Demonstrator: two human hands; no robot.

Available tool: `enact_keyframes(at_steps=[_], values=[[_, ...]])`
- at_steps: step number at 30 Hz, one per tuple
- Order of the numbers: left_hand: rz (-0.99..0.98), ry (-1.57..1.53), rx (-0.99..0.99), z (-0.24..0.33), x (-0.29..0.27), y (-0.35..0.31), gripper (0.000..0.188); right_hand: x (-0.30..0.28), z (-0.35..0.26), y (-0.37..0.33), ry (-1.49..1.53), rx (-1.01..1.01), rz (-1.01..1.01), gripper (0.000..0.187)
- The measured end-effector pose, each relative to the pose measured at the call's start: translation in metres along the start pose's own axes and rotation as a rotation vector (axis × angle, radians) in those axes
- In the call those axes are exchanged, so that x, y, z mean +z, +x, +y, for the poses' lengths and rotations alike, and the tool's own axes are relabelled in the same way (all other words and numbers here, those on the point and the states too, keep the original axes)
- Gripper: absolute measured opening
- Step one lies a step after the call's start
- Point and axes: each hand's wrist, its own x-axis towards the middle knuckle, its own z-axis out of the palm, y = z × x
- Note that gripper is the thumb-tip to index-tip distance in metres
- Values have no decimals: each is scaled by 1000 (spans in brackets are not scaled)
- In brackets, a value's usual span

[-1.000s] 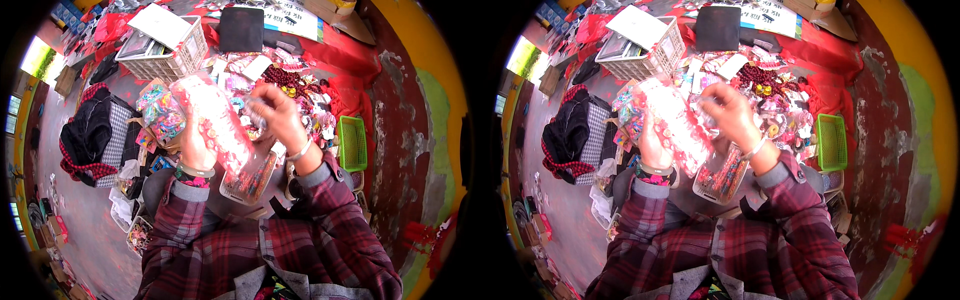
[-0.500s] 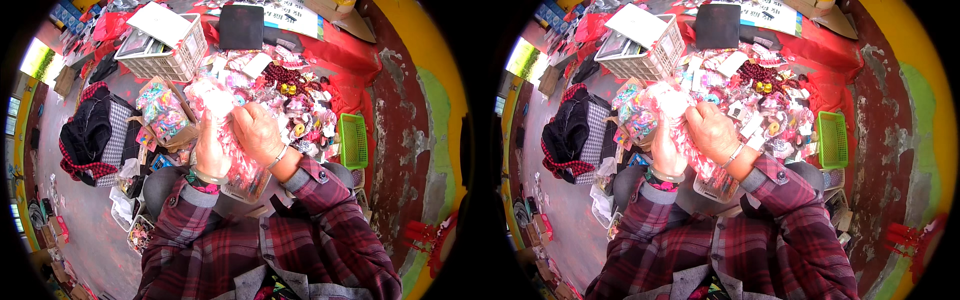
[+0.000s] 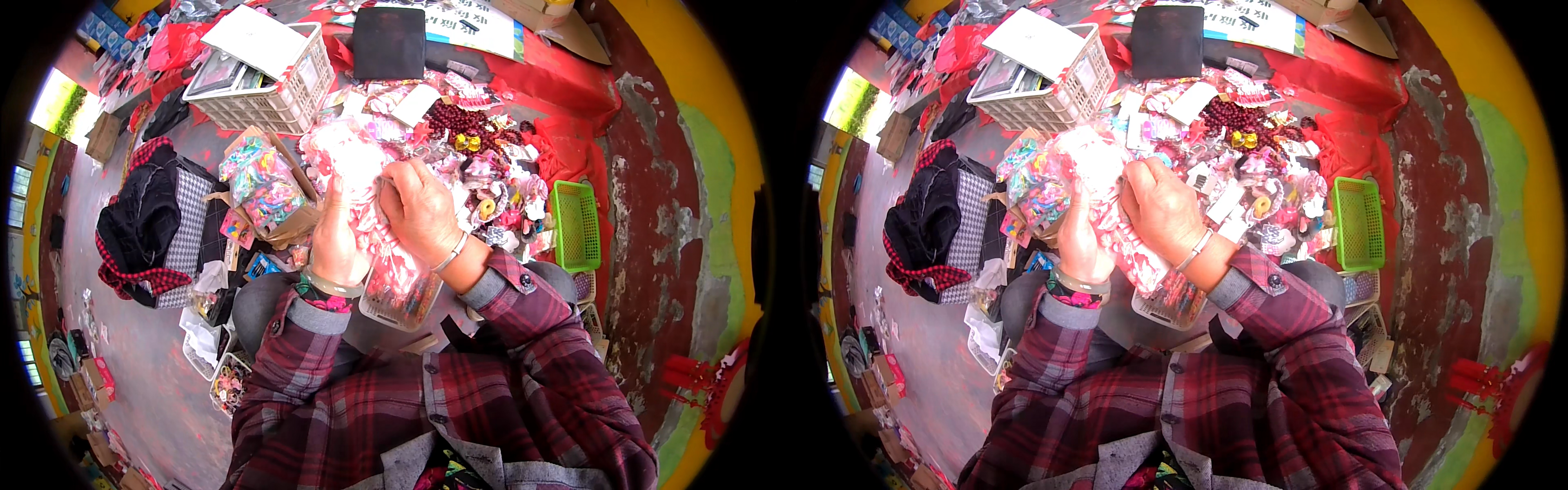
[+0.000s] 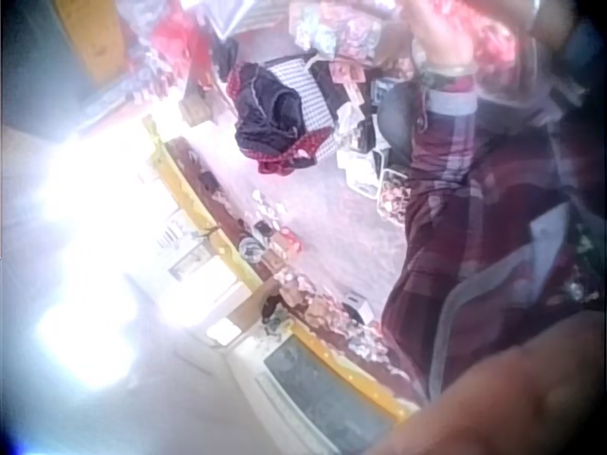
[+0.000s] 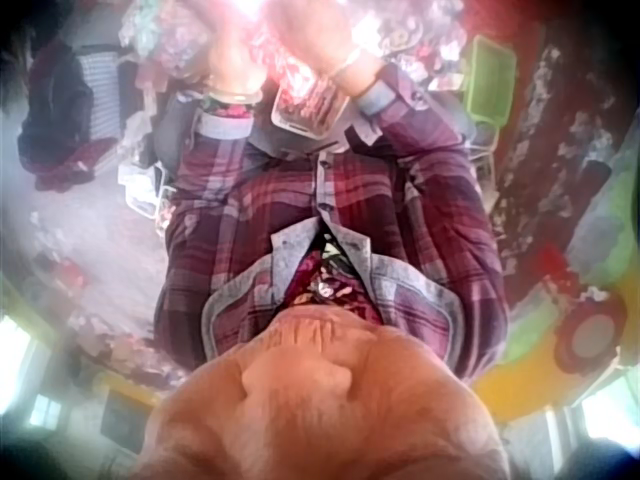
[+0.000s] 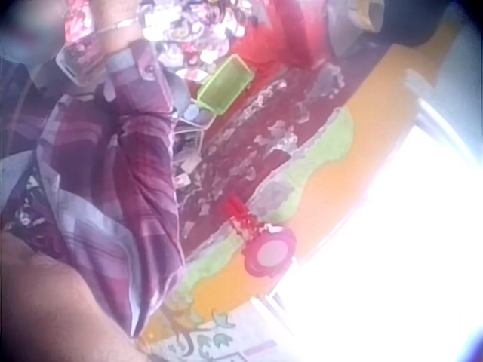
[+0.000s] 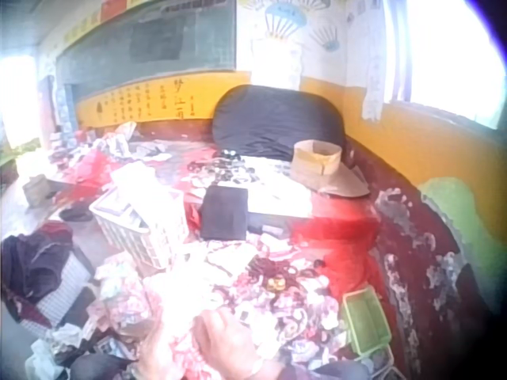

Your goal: The person sits on the floor and wipes a clear plastic container filled with colorful candies using a grey cloth. They then pick up a plastic bag containing red items, wipe the exterior of the bag with the cloth, and continue to clean the items.

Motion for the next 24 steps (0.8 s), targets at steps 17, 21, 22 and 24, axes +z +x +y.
enact_keyframes(at_steps=[17, 21, 22, 24], values=[[-84, -245, -137, 11, -16, 2, 49, -15, 42, 28, 983, 639, 86, 6], [11, -202, -40, 16, -24, 10, 48, -32, 58, 29, 1279, 730, -19, 10], [19, -195, -30, 19, -24, 10, 48, -33, 51, 32, 1274, 794, 6, 6], [58, -136, 14, 23, -23, 11, 48, -30, 48, 32, 1281, 863, -5, 6]])
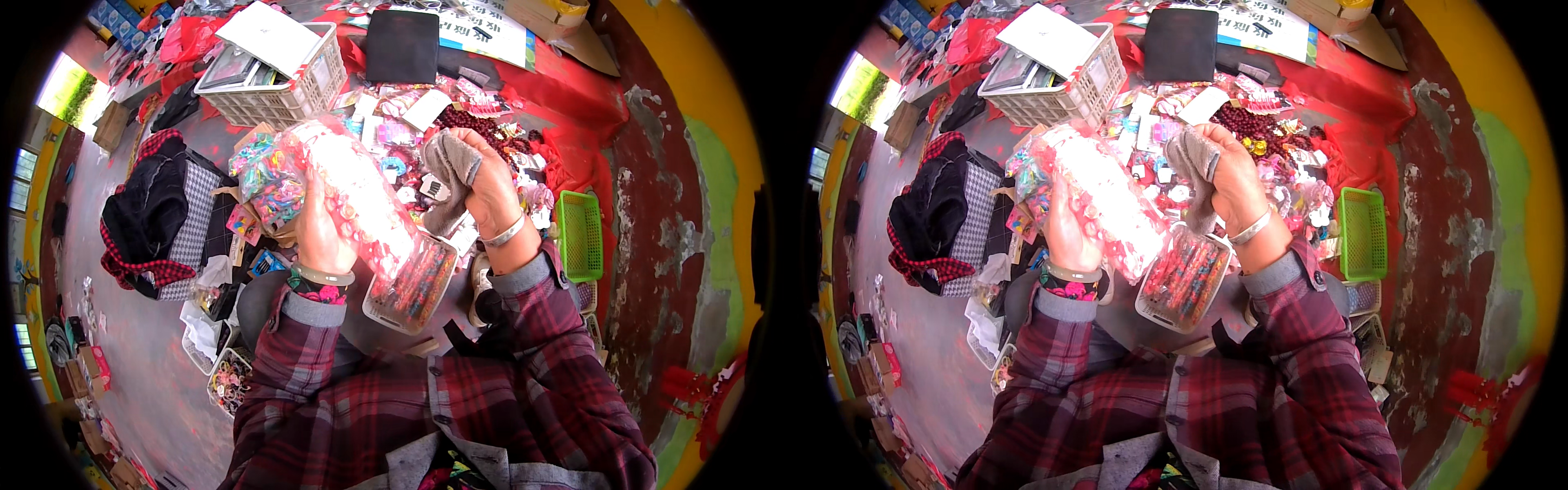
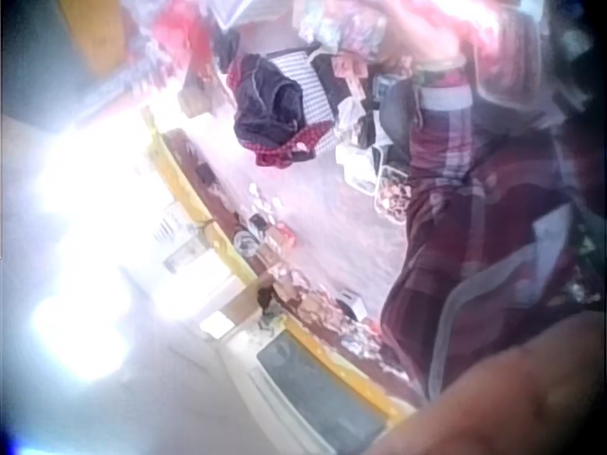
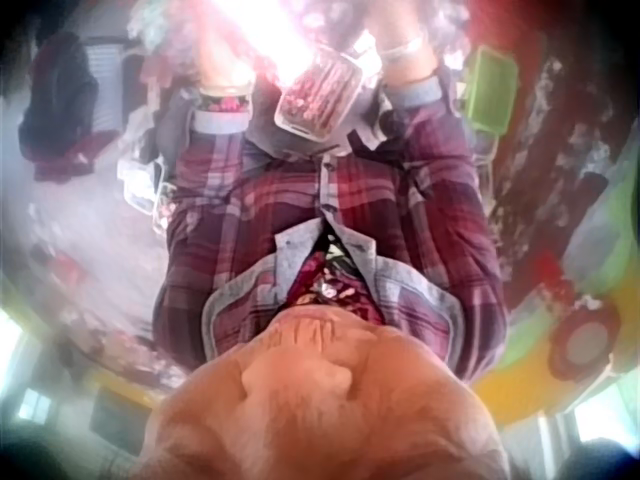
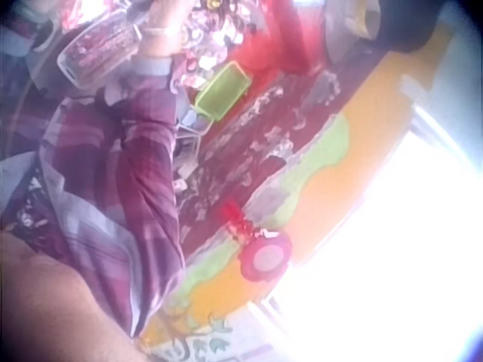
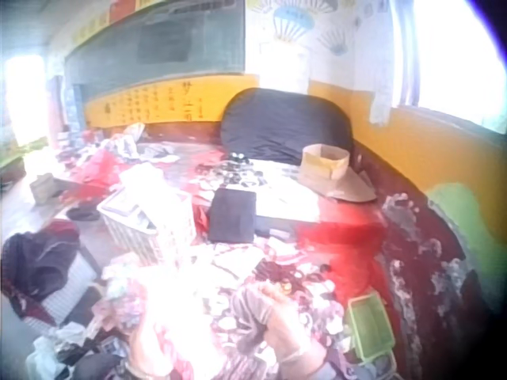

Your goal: The person sits on the floor and wipes a clear plastic container filled with colorful candies using a grey cloth. They then pick up a plastic bag containing red items, wipe the exterior of the bag with the cloth, and continue to clean the items.

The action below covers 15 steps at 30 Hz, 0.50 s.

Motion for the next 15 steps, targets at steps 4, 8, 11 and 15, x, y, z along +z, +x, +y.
enact_keyframes(at_steps=[4, 8, 11, 15], values=[[39, 115, 98, -1, 2, -2, 48, 9, 8, -6, -26, 58, -19, 15], [75, 181, 186, -10, -3, 3, 47, 33, 21, -27, -307, 20, -37, 13], [58, 261, 244, -14, 7, -1, 48, 38, 51, -37, -745, -269, 71, 25], [68, 259, 220, -15, 10, -7, 56, 42, 59, -41, -962, -474, -1, 29]])
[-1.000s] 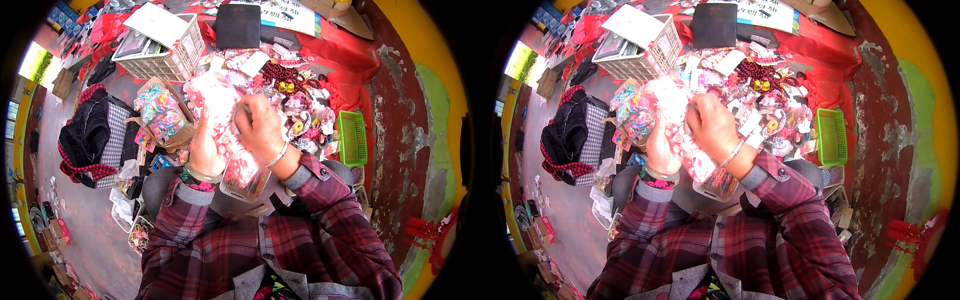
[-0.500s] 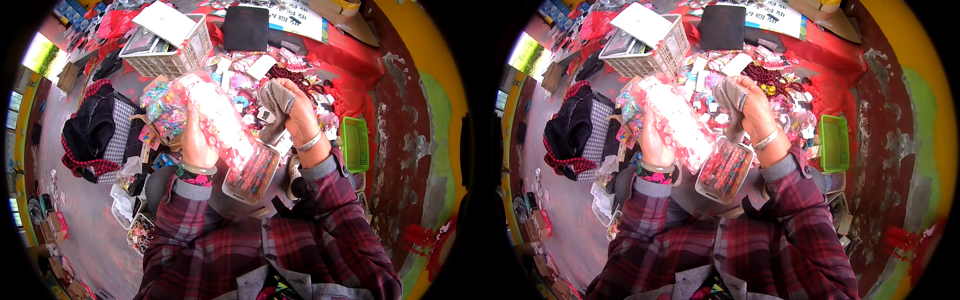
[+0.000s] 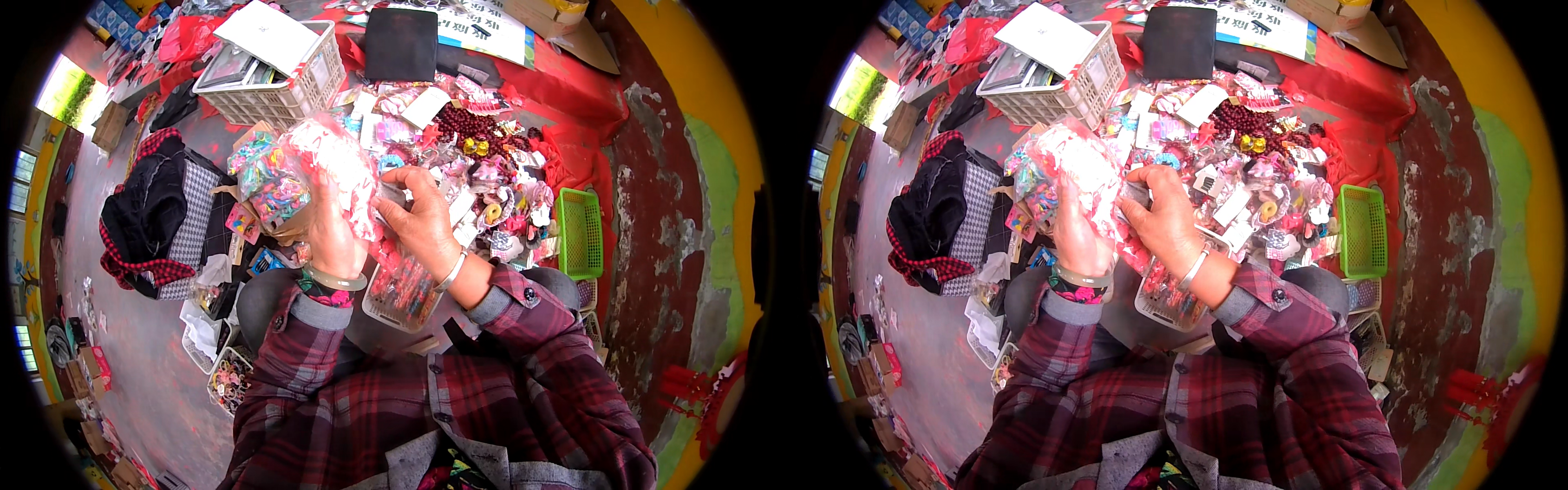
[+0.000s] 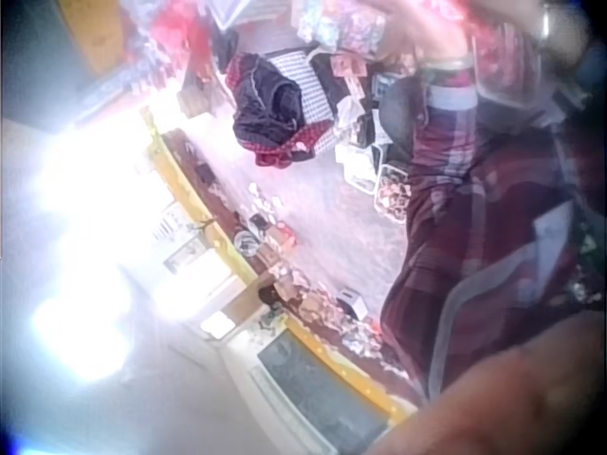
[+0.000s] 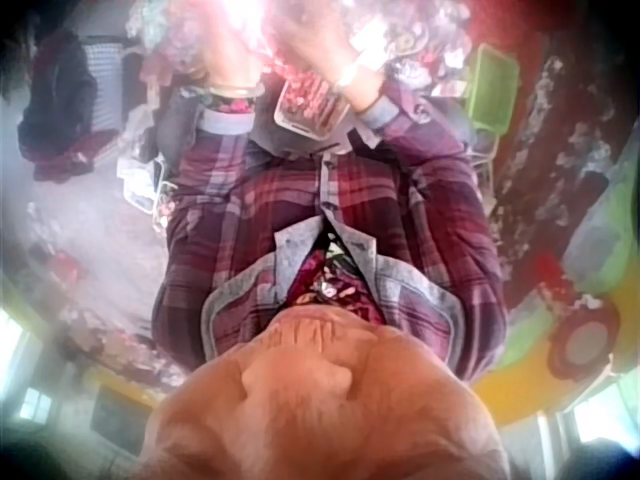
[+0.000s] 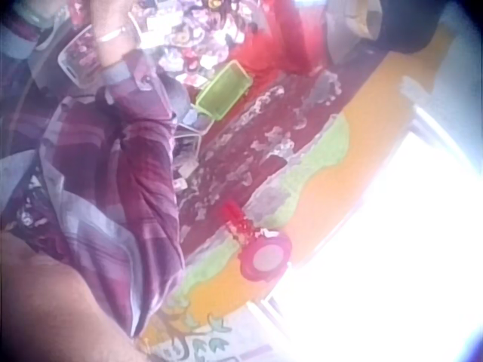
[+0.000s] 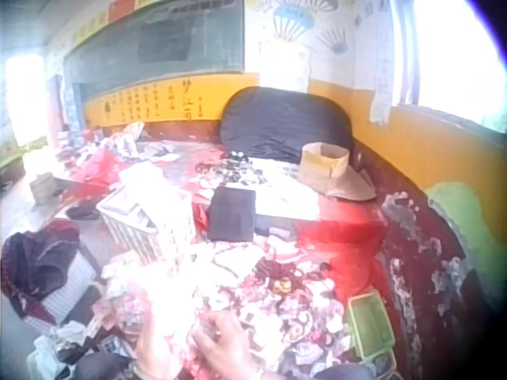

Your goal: The person sits on the floor and wipes a clear plastic container filled with colorful candies using a grey cloth. They then pick up a plastic bag containing red items, wipe the exterior of the bag with the cloth, and continue to clean the items.

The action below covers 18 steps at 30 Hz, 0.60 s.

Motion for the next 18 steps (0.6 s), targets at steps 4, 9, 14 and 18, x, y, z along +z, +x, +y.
enact_keyframes(at_steps=[4, 9, 14, 18], values=[[32, -25, 34, -4, -9, 7, 55, 0, 3, -3, 14, -115, -60, 30], [-60, -149, -34, -4, -9, 7, 53, -5, 0, 0, -64, -114, -98, 35], [-64, -244, -153, -11, -7, 3, 48, -8, 4, 5, -238, -226, -59, 26], [-68, -148, -129, -17, -3, 1, 38, -11, 13, 10, -354, -297, -3, 14]])
